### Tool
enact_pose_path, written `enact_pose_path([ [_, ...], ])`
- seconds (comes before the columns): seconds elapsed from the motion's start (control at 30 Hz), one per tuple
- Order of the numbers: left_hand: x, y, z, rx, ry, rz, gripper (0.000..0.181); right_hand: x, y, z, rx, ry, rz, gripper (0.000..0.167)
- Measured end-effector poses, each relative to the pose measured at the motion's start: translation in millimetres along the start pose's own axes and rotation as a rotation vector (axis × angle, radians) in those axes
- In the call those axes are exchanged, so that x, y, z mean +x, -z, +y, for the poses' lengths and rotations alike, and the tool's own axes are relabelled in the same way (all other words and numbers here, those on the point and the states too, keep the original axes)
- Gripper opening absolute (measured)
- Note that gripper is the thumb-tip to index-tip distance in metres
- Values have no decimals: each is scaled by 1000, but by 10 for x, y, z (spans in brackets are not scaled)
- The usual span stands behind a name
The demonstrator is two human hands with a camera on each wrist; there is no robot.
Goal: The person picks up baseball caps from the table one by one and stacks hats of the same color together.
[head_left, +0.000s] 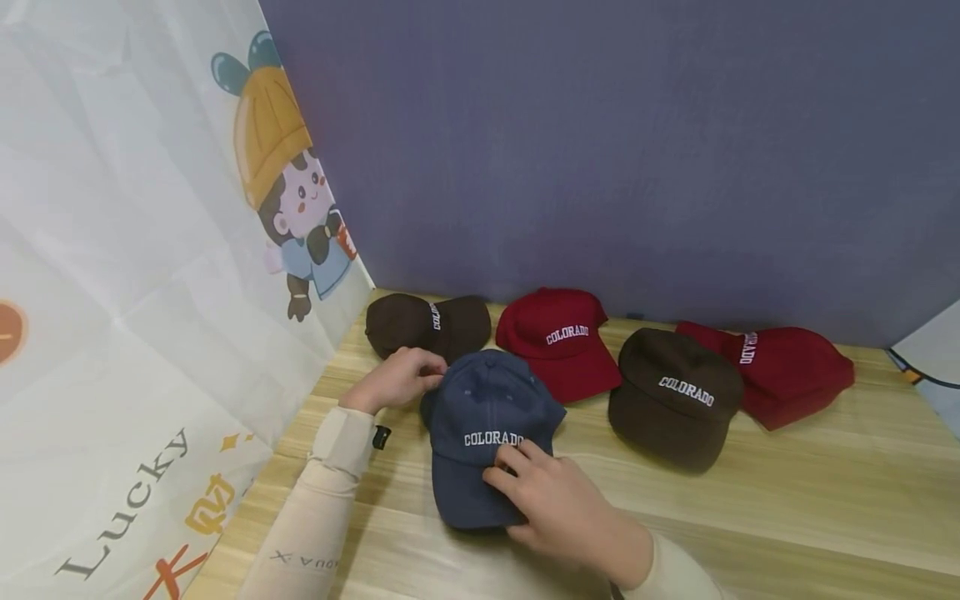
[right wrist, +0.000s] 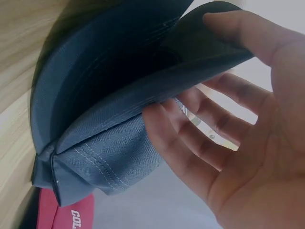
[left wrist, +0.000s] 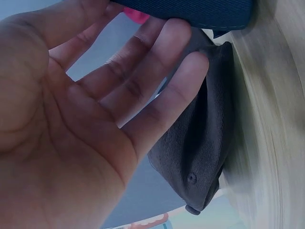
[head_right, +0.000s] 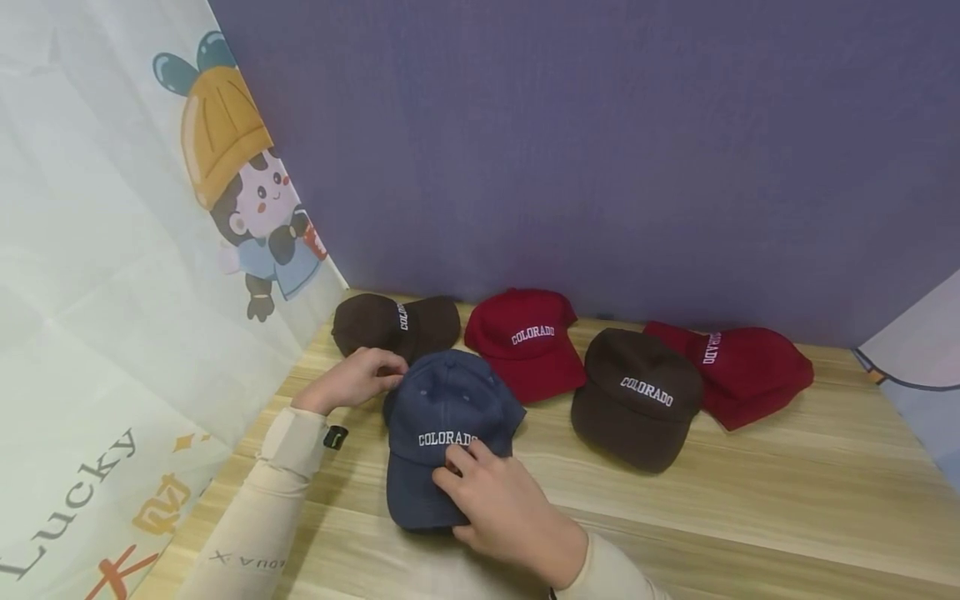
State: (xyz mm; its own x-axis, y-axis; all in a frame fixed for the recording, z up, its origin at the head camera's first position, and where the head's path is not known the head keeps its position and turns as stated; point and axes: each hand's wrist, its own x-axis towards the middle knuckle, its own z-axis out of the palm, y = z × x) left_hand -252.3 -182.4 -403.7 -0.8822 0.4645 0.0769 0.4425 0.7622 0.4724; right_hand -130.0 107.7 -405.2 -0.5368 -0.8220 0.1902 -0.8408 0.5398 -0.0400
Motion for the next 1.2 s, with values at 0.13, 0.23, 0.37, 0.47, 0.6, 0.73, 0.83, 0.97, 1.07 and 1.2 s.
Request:
enact_pose_path([
  [0.13, 13, -10, 9, 10, -10, 0, 17, 6, -29, 29, -4, 1, 4, 54],
  [0.23, 17, -16, 11, 18, -12, -2, 18, 8, -42, 47, -2, 4, 4, 54],
  [0.37, 13, -18, 12, 25, -16, -8, 19, 15, -54, 65, -10, 9, 7, 53],
  [0.47, 9, -23, 12, 34, -23, -8, 19, 23, -69, 71, -24, 17, 4, 52],
  [0.6, 12, -25, 13, 43, -35, -3, 19, 30, -95, 67, -46, 27, 1, 52],
  [0.73, 19, -20, 17, 40, -40, -1, 19, 34, -127, 60, -63, 37, 19, 53],
  [0.83, 20, -15, 22, 43, -39, 6, 19, 35, -159, 54, -73, 44, 37, 52],
  [0.97, 15, -12, 33, 52, -29, 20, 17, 41, -193, 33, -79, 46, 37, 52],
  [1.07, 11, -10, 39, 44, -12, 24, 16, 45, -202, 5, -62, 35, -6, 53],
  [1.2, 6, -8, 40, 29, 16, 21, 14, 38, -196, -47, -33, 19, -77, 53],
])
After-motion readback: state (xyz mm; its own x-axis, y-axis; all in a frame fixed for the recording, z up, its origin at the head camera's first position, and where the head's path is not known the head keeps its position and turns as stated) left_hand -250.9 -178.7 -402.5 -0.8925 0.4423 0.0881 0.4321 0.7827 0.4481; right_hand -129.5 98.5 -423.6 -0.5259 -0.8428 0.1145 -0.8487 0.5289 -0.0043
